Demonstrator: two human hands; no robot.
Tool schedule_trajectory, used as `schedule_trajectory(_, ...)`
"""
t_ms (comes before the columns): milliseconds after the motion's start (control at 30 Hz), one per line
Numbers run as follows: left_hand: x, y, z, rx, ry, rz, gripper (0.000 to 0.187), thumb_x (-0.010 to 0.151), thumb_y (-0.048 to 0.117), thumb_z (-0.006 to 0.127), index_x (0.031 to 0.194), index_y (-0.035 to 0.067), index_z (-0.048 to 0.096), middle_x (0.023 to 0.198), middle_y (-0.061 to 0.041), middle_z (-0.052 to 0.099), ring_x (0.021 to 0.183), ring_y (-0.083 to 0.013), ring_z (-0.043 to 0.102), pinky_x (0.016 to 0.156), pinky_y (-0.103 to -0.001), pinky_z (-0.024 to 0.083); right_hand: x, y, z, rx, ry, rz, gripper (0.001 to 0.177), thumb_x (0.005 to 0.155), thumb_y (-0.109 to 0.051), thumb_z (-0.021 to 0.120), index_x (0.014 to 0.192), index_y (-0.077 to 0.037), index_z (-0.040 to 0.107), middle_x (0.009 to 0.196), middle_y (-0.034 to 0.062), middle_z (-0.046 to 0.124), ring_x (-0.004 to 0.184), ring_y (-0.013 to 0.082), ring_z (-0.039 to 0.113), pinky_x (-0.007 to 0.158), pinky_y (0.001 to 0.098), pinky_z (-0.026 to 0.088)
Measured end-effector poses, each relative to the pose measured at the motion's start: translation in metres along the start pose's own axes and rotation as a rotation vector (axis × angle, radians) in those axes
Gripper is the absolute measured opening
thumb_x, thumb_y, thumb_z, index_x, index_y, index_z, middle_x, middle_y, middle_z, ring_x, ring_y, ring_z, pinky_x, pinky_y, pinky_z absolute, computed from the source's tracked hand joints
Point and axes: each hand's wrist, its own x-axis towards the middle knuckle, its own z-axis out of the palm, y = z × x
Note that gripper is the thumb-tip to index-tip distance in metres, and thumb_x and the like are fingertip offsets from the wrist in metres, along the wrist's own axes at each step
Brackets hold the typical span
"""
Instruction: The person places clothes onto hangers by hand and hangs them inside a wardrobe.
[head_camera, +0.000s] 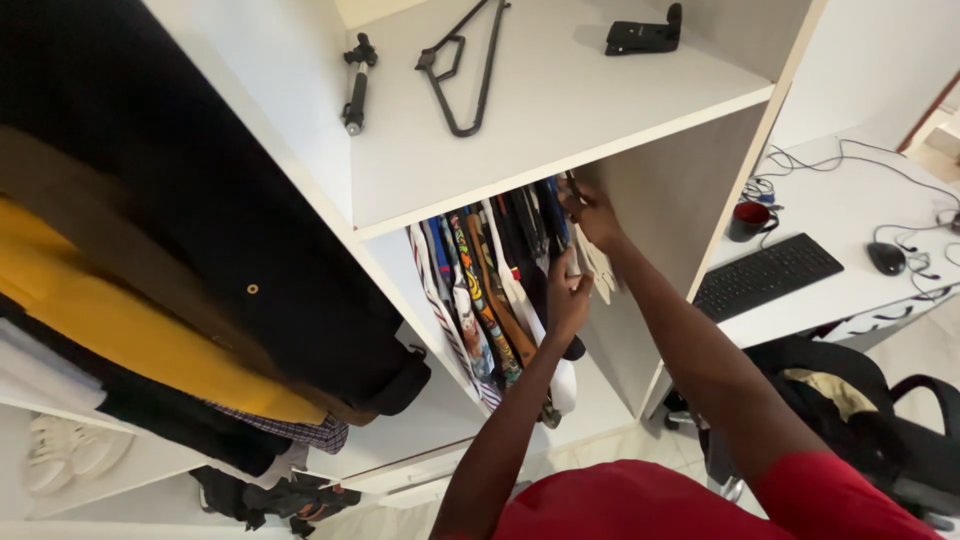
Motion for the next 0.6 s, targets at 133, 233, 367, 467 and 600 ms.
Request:
schedule_trajectory(133, -0.009, -0.007, -0.014, -0.010, -0.067, -0.142, 0.062, 0.098, 0.014, 0.064, 0.154, 0.006, 0.037, 0.148, -0.020, 0.049, 0.116, -0.0315, 0.068, 0.090, -0.036, 0.054, -0.005, -0.018, -0.008, -0.094, 0.002, 0.147, 0.054, 0.102, -0.050, 0.063, 0.127, -0.002, 0.067, 0.104, 0.0103, 0.072, 0.096, 0.0188, 0.068, 0.081, 0.0374, 0.056)
schedule_trajectory(233, -0.028, -0.009, -0.026, -0.069, -0.151, -0.117, 0.060, 0.100, 0.016, 0.064, 0.154, 0.005, 0.038, 0.146, -0.021, 0.052, 0.117, -0.0306, 0.069, 0.093, -0.034, 0.055, -0.009, -0.025, -0.013, -0.446, 0.010, 0.070, 0.061, 0.103, -0.057, 0.054, 0.142, -0.010, 0.061, 0.119, 0.0173, 0.072, 0.112, 0.0281, 0.068, 0.100, 0.0395, 0.049)
schedule_trajectory(367, -0.066, -0.002, -0.047, 0.148, -0.304, -0.320, 0.060, 0.099, 0.020, 0.064, 0.152, 0.009, 0.041, 0.141, -0.017, 0.056, 0.115, -0.0251, 0.066, 0.089, -0.030, 0.052, -0.031, 0.023, 0.012, -0.523, 0.265, 0.018, 0.058, 0.105, -0.052, 0.054, 0.142, -0.008, 0.060, 0.135, 0.0243, 0.064, 0.126, 0.0373, 0.059, 0.106, 0.0452, 0.045)
schedule_trajectory(467, -0.111, -0.019, -0.066, 0.145, -0.330, -0.328, 0.053, 0.099, 0.022, 0.069, 0.145, 0.006, 0.047, 0.126, -0.013, 0.062, 0.106, -0.0198, 0.064, 0.084, -0.029, 0.050, -0.109, 0.067, 0.041, -0.273, 0.416, -0.142, 0.059, 0.100, -0.041, 0.059, 0.145, -0.005, 0.047, 0.142, 0.0252, 0.055, 0.122, 0.0400, 0.060, 0.101, 0.0478, 0.048)
schedule_trajectory(600, -0.189, -0.050, -0.090, -0.197, -0.311, -0.453, 0.043, 0.092, 0.014, 0.069, 0.132, 0.005, 0.056, 0.107, -0.006, 0.066, 0.084, -0.0139, 0.062, 0.068, -0.028, 0.049, -0.321, 0.140, 0.074, -1.191, 0.342, -0.402, 0.048, 0.087, -0.018, 0.061, 0.134, -0.009, 0.059, 0.129, 0.0274, 0.059, 0.119, 0.0456, 0.057, 0.096, 0.0499, 0.049)
